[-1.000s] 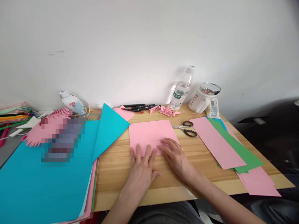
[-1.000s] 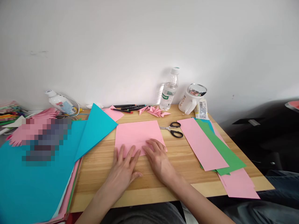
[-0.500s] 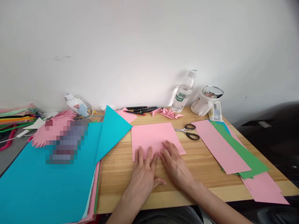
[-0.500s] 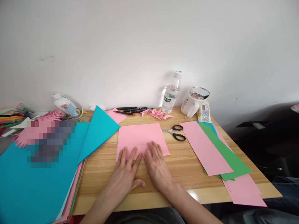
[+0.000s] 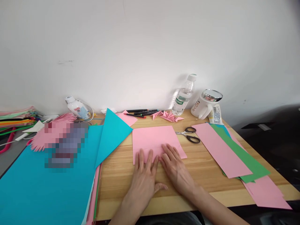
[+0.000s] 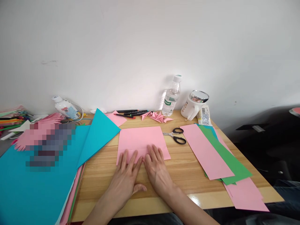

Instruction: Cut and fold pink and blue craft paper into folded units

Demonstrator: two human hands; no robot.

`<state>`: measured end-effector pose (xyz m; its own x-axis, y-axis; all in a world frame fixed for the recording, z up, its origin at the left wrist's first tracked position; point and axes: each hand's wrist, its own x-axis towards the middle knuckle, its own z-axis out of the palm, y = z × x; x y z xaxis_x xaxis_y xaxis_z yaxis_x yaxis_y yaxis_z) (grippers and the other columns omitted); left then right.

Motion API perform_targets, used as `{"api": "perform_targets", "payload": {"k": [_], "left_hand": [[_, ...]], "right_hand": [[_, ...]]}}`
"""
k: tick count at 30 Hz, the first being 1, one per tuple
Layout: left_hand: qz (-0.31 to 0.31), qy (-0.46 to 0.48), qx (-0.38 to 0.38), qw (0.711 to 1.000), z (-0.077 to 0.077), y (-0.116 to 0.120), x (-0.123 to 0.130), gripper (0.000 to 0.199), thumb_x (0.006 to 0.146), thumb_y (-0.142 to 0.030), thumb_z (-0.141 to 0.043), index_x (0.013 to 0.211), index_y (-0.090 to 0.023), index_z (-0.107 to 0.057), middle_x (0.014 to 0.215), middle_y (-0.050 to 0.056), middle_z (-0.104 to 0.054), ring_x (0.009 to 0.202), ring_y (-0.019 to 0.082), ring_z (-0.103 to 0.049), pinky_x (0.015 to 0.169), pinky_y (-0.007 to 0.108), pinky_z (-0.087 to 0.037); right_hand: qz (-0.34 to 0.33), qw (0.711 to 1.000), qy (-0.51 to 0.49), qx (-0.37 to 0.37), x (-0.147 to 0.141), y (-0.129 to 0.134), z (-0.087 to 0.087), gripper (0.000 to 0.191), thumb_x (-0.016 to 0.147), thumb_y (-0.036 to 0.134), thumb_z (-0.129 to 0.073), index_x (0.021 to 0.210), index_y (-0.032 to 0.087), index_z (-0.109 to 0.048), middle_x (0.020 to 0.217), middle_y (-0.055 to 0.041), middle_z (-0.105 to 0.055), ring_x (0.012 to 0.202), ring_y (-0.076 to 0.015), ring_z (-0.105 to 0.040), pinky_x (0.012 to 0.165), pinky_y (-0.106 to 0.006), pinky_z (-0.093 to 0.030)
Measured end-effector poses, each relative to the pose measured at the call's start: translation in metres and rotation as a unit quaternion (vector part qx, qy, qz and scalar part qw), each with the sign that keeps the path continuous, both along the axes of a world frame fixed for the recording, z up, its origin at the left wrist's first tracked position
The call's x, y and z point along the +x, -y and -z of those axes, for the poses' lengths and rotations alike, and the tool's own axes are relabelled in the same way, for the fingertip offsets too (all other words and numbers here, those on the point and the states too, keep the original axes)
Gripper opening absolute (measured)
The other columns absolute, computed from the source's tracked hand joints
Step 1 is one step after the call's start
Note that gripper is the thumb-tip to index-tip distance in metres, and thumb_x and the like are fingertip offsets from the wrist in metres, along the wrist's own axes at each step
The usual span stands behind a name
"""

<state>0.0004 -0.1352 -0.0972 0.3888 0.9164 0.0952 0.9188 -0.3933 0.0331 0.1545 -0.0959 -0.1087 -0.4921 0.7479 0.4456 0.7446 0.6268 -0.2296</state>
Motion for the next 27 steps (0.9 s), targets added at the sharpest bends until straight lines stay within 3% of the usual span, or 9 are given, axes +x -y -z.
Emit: {"api": "perform_targets", "payload": {"k": [7, 17, 27], "left_hand": [[-0.001, 0.001, 0.001, 1.000, -0.001, 0.001, -0.001, 0.092, 0.059, -0.071, -0.055, 0.134, -0.019, -0.040, 0.142, 0.016, -0.036, 0.128, 0.048, -0.021, 0.096, 0.065, -0.027], [0.011, 0.033, -0.027, 0.999, -0.012, 0.003, -0.008, 0.073, 0.077, -0.062, -0.043, 0.138, -0.023, -0.033, 0.146, 0.011, -0.029, 0.133, 0.042, -0.014, 0.099, 0.063, -0.026], [0.014, 0.034, -0.036, 0.999, -0.015, 0.003, -0.007, 0.072, 0.078, -0.060, -0.043, 0.139, -0.023, -0.031, 0.147, 0.011, -0.027, 0.134, 0.041, -0.011, 0.100, 0.063, -0.024]], "right_hand": [[0.011, 1.000, 0.005, -0.004, -0.001, 0.000, -0.002, 0.017, 0.091, 0.014, -0.036, 0.081, 0.016, -0.050, 0.124, -0.0194, -0.051, 0.124, -0.0311, -0.039, 0.095, -0.056, -0.039], [0.011, 1.000, 0.005, 0.007, 0.000, 0.001, 0.001, 0.016, 0.091, 0.013, -0.037, 0.088, 0.014, -0.052, 0.128, -0.0212, -0.048, 0.126, -0.0321, -0.038, 0.096, -0.056, -0.040], [0.012, 1.000, -0.014, 0.000, -0.001, -0.005, -0.007, 0.018, 0.091, 0.017, -0.036, 0.079, 0.016, -0.050, 0.119, -0.0186, -0.054, 0.119, -0.0285, -0.046, 0.096, -0.055, -0.040]]}}
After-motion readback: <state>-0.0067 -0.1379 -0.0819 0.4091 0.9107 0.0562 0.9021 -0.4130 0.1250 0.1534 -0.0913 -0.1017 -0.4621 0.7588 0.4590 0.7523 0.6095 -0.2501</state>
